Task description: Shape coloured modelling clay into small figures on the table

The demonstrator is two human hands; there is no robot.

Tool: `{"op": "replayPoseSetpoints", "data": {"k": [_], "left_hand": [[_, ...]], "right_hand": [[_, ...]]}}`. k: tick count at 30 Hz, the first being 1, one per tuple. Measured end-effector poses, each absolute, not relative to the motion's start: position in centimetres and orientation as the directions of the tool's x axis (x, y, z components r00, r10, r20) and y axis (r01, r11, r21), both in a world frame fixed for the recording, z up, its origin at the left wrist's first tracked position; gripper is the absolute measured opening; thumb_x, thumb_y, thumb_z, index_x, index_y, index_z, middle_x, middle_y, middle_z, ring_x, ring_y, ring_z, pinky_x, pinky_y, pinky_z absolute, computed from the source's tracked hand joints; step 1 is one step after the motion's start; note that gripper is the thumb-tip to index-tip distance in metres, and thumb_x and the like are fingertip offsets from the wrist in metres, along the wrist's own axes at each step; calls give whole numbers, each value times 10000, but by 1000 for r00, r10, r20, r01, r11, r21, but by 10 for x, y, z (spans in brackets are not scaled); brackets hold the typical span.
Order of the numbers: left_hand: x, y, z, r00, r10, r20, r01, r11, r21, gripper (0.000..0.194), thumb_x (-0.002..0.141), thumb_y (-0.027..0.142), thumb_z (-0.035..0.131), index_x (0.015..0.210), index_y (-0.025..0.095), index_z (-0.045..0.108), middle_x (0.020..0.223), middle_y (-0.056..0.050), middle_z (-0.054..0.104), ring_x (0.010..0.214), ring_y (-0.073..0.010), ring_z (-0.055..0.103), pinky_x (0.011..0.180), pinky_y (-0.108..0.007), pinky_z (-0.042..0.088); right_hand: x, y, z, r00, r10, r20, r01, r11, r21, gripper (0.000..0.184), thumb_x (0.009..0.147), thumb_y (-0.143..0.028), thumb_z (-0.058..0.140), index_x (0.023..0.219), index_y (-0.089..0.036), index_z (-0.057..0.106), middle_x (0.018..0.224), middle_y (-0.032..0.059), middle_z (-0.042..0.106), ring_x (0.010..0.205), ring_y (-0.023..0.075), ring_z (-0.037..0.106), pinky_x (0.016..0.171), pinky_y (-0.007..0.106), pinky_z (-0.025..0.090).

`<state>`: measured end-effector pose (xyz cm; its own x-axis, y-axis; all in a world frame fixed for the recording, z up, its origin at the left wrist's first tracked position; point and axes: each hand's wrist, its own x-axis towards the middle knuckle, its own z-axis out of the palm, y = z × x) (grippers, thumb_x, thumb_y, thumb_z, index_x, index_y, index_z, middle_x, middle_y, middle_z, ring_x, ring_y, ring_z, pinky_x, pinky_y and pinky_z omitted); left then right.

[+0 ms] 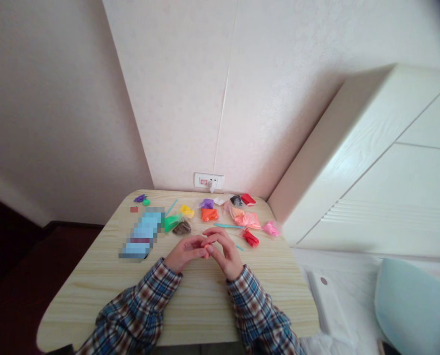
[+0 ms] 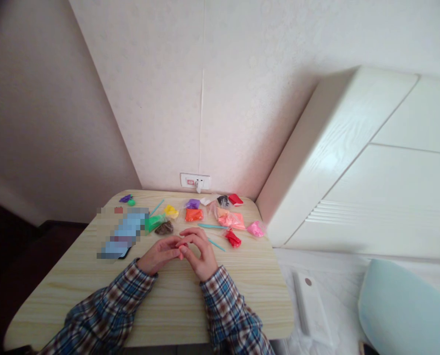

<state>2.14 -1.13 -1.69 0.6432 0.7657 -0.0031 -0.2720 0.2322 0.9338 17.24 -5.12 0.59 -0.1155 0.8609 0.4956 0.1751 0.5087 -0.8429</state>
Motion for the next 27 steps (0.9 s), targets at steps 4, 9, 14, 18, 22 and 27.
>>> {"op": "replayPoseSetpoints", "data": {"k": [4,9,14,18,22,27], "left_hand": [[21,-11,-17,646,763,-1,-264,225,938,212,660,290,708,749,120,617,625,7,582,629,-118,505,626,-244,370],[22,-13,-11,650,760,2,-267,225,937,232,640,306,723,711,119,607,617,10,581,604,-112,501,598,-238,362],[22,-13,-9,643,766,-10,-263,234,936,253,622,317,737,699,116,603,595,12,576,591,-116,500,597,-246,366],[22,-13,-9,652,758,-9,-280,252,926,294,629,357,726,755,116,612,609,10,583,593,-119,506,599,-247,369],[21,-12,-13,652,758,-9,-250,226,942,288,644,368,714,745,115,620,593,4,592,587,-123,509,611,-252,373],[20,-12,-14,656,755,-3,-243,215,946,238,674,343,695,737,121,637,579,-2,605,584,-129,515,608,-254,373]], "right_hand": [[172,-52,5,-117,873,474,165,488,-857,123,825,-283,540,820,-204,635,991,59,563,973,183,528,893,361,399],[172,-52,5,-110,873,475,157,488,-859,116,812,-287,558,814,-211,645,989,57,568,963,185,530,882,357,406],[173,-52,6,-111,880,463,161,475,-865,131,802,-308,567,782,-214,656,984,56,571,965,194,534,888,365,402],[172,-52,7,-113,884,454,162,467,-870,149,810,-311,552,787,-206,655,986,61,573,955,195,539,884,368,404],[172,-52,6,-104,881,461,185,472,-862,147,807,-312,552,790,-206,652,995,63,571,968,202,534,890,379,400],[172,-52,5,-103,875,474,184,485,-855,135,805,-312,555,814,-211,644,995,65,572,967,203,535,883,385,411]]}}
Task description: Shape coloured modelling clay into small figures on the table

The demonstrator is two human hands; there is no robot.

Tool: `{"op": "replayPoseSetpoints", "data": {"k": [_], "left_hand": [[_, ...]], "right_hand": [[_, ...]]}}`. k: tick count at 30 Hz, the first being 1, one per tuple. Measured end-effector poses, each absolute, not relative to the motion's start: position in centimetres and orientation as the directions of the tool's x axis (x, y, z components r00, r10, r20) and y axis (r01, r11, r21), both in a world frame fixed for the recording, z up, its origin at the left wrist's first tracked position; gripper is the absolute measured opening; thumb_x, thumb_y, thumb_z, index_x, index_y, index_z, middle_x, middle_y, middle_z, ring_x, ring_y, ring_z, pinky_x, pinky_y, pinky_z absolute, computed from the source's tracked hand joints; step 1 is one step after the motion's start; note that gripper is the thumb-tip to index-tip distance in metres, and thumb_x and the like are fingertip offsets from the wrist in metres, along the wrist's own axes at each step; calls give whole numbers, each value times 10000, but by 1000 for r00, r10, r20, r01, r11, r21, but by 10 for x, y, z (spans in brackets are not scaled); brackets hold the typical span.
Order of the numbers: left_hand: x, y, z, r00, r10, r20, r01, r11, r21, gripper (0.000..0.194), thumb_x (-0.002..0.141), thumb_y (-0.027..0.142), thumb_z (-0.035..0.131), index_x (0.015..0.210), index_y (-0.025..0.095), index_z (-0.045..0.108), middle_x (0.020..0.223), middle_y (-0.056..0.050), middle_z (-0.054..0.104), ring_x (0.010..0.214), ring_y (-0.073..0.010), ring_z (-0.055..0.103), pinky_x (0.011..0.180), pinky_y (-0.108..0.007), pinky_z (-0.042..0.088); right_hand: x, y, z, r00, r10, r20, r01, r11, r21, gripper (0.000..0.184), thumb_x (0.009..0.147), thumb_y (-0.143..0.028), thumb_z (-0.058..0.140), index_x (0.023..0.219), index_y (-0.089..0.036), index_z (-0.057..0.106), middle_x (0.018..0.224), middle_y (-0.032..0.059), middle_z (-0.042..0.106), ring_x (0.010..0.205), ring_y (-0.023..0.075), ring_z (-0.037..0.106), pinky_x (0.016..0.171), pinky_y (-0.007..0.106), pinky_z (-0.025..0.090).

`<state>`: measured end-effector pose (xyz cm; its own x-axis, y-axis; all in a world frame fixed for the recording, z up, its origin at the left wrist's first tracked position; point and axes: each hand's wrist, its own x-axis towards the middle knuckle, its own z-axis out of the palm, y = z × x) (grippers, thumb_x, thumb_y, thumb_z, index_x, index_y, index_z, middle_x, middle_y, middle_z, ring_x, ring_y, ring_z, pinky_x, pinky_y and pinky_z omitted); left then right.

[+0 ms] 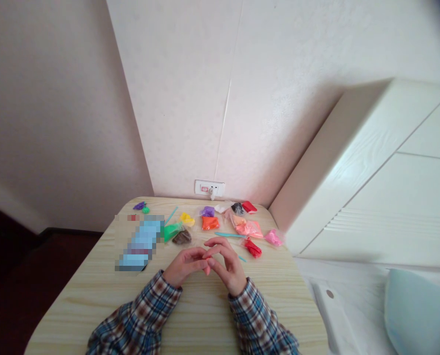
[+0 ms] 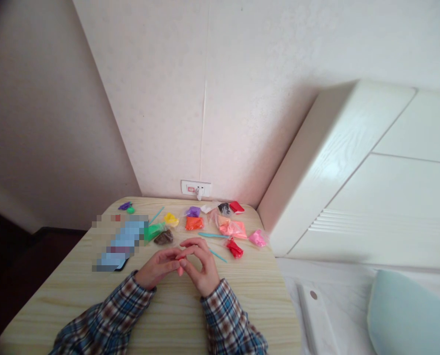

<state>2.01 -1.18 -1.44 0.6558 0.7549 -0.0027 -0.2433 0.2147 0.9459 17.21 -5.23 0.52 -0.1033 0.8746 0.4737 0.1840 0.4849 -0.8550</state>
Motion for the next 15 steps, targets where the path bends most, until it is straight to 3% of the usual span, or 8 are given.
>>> {"op": "replayPoseSetpoints", "data": {"k": [5,9,15], "left_hand": [[21,-12,-14,665,746,-6,-269,247,931,218,678,327,698,719,118,654,555,-2,604,574,-123,517,605,-247,371],[21,-12,-14,612,790,-34,-346,306,887,237,638,311,735,769,122,674,601,8,600,571,-95,500,587,-223,369],[19,-13,-8,563,826,-28,-412,310,857,196,651,287,730,727,112,687,566,-1,586,581,-99,504,578,-216,376]], "right_hand": [[173,-52,6,-105,866,489,192,501,-844,159,808,-338,551,815,-213,649,993,66,570,959,205,536,874,386,418],[172,-55,8,-137,835,533,215,550,-807,258,817,-384,529,1006,-232,617,1034,73,555,994,213,513,888,393,410],[170,-55,3,-240,792,561,391,608,-691,412,786,-391,566,1167,-239,523,1134,90,503,1063,241,458,908,415,394]]}}
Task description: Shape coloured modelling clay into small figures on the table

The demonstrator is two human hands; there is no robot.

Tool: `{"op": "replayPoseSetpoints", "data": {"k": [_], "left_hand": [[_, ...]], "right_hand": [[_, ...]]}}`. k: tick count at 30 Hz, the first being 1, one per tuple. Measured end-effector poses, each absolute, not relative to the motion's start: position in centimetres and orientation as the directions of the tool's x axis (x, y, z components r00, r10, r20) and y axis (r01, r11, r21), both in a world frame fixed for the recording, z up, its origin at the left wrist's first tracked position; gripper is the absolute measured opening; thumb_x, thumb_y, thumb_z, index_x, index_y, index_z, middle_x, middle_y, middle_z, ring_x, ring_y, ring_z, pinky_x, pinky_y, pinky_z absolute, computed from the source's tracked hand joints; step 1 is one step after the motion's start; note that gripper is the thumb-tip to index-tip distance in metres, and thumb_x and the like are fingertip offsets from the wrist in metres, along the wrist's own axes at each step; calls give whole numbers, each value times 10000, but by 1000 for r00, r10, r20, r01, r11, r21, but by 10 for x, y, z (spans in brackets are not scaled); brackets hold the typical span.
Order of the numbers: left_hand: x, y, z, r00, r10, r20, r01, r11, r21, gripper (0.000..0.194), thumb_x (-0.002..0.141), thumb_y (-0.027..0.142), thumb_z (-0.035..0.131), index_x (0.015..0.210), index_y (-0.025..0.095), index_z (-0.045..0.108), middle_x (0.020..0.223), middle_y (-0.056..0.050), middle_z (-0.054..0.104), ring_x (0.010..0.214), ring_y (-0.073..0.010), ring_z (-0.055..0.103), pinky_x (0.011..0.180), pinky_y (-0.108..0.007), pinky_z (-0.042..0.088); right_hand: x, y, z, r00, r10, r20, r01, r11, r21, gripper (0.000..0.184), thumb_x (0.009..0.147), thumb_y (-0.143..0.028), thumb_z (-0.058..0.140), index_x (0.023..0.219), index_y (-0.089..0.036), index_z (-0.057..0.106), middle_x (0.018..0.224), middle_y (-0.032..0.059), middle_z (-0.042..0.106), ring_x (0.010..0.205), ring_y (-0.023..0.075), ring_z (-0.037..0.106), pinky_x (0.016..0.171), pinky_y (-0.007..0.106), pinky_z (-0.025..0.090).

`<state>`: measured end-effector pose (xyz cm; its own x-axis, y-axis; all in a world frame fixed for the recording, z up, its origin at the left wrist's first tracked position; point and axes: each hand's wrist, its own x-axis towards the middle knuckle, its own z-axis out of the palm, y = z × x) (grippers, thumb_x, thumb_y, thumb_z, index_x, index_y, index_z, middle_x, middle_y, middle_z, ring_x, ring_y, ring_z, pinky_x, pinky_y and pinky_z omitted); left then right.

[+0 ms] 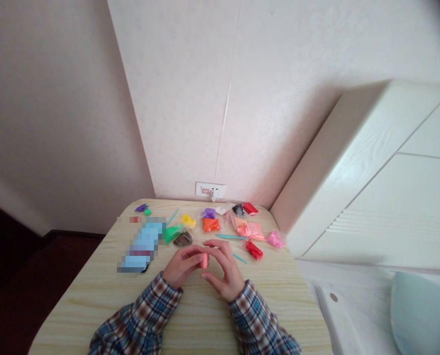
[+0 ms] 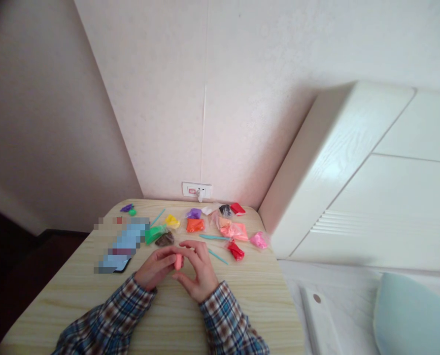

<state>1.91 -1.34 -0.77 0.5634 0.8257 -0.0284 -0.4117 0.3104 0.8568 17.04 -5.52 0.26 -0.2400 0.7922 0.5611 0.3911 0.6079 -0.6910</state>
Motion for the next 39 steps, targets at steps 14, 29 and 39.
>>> {"op": "replayPoseSetpoints", "data": {"k": [14,29,39], "left_hand": [[19,-12,-11,602,795,-73,-393,375,840,223,629,296,746,675,91,671,607,-18,581,613,-107,513,586,-219,391],[19,-12,-13,560,824,-86,-421,372,827,219,625,286,751,734,106,688,601,-12,569,611,-108,501,591,-227,393],[21,-13,-12,668,743,-43,-387,396,833,288,627,353,739,670,89,633,628,-15,529,602,-103,448,562,-226,332]], "right_hand": [[170,-54,-2,-232,750,619,489,640,-592,484,781,-353,578,1222,-213,437,1157,104,505,1070,251,464,906,418,395],[169,-56,-4,-193,757,624,625,585,-517,477,766,-373,567,1201,-221,446,1271,116,400,1153,288,386,942,482,329],[169,-57,-3,-166,757,632,623,577,-528,301,790,-343,542,1065,-222,525,1238,98,422,1127,276,393,925,466,332]]}}
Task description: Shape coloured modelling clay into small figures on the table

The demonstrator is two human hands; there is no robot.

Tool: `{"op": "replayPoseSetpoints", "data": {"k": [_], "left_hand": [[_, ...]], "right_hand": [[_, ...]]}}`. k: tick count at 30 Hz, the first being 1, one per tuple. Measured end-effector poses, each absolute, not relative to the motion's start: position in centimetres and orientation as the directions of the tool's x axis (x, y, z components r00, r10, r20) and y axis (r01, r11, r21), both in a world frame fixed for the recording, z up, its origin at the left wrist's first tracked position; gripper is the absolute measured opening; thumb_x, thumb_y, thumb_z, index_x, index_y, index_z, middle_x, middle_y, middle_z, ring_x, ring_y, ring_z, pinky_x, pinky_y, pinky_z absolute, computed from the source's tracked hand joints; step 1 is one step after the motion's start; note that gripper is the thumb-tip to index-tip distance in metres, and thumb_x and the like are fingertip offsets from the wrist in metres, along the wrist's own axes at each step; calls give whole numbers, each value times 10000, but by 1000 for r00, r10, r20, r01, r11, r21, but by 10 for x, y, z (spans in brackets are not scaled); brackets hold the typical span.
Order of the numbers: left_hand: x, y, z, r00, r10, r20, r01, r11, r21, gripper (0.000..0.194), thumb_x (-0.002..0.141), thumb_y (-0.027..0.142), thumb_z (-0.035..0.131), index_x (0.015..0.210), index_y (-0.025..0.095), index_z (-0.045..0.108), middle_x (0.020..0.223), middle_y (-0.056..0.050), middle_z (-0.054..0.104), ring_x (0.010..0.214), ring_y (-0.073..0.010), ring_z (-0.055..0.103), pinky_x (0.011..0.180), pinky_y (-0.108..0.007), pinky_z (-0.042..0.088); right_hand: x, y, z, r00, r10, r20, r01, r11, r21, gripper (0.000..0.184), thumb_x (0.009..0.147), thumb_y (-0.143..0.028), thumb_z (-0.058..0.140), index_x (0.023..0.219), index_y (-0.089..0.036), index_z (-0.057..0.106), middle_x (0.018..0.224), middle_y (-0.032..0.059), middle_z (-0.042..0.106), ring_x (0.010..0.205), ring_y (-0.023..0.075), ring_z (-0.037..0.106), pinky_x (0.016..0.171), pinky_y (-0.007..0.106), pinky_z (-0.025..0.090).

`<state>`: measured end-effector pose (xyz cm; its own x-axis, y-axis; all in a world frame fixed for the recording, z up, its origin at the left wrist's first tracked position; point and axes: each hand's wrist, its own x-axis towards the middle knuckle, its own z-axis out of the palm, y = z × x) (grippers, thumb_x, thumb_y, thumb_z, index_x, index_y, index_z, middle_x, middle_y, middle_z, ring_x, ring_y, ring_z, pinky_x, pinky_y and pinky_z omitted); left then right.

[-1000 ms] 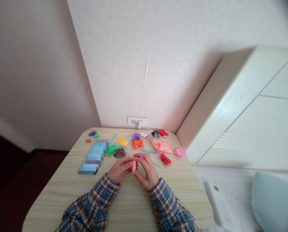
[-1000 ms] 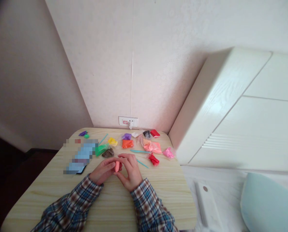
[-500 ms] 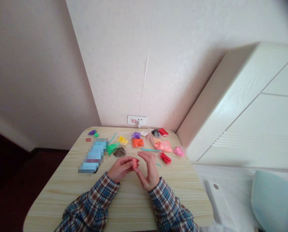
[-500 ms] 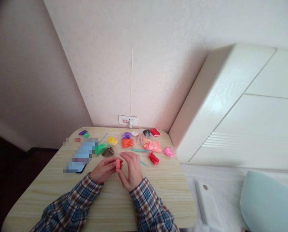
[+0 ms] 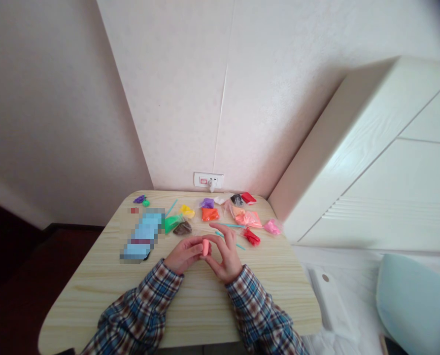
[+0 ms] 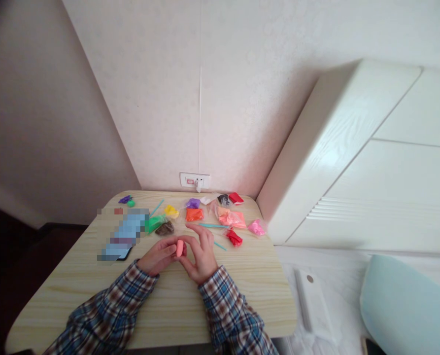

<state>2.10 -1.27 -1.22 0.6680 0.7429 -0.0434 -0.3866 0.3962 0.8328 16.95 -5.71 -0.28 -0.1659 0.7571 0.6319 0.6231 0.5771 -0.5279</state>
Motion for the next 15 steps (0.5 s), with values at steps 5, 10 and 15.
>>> {"op": "replayPoseSetpoints", "data": {"k": [5,10,15], "left_hand": [[21,-12,-15,691,722,-38,-356,387,851,292,638,365,729,651,99,610,635,-14,535,627,-111,464,584,-222,337],[22,-12,-16,719,695,-6,-386,407,828,294,628,365,737,693,102,624,654,-12,538,648,-114,485,613,-227,361],[22,-12,-17,702,713,-1,-401,396,826,271,613,297,759,779,112,650,655,-7,568,643,-115,512,603,-230,377]], "right_hand": [[170,-57,-3,-176,746,642,592,601,-537,369,782,-378,555,1109,-217,496,1221,103,445,1114,274,408,921,456,337],[170,-58,-3,-159,729,666,605,604,-518,293,791,-349,548,1053,-219,522,1189,97,476,1107,268,420,910,444,348],[170,-58,-2,-169,709,685,604,624,-496,309,799,-355,537,1068,-205,508,1168,102,482,1095,260,429,902,446,361]]}}
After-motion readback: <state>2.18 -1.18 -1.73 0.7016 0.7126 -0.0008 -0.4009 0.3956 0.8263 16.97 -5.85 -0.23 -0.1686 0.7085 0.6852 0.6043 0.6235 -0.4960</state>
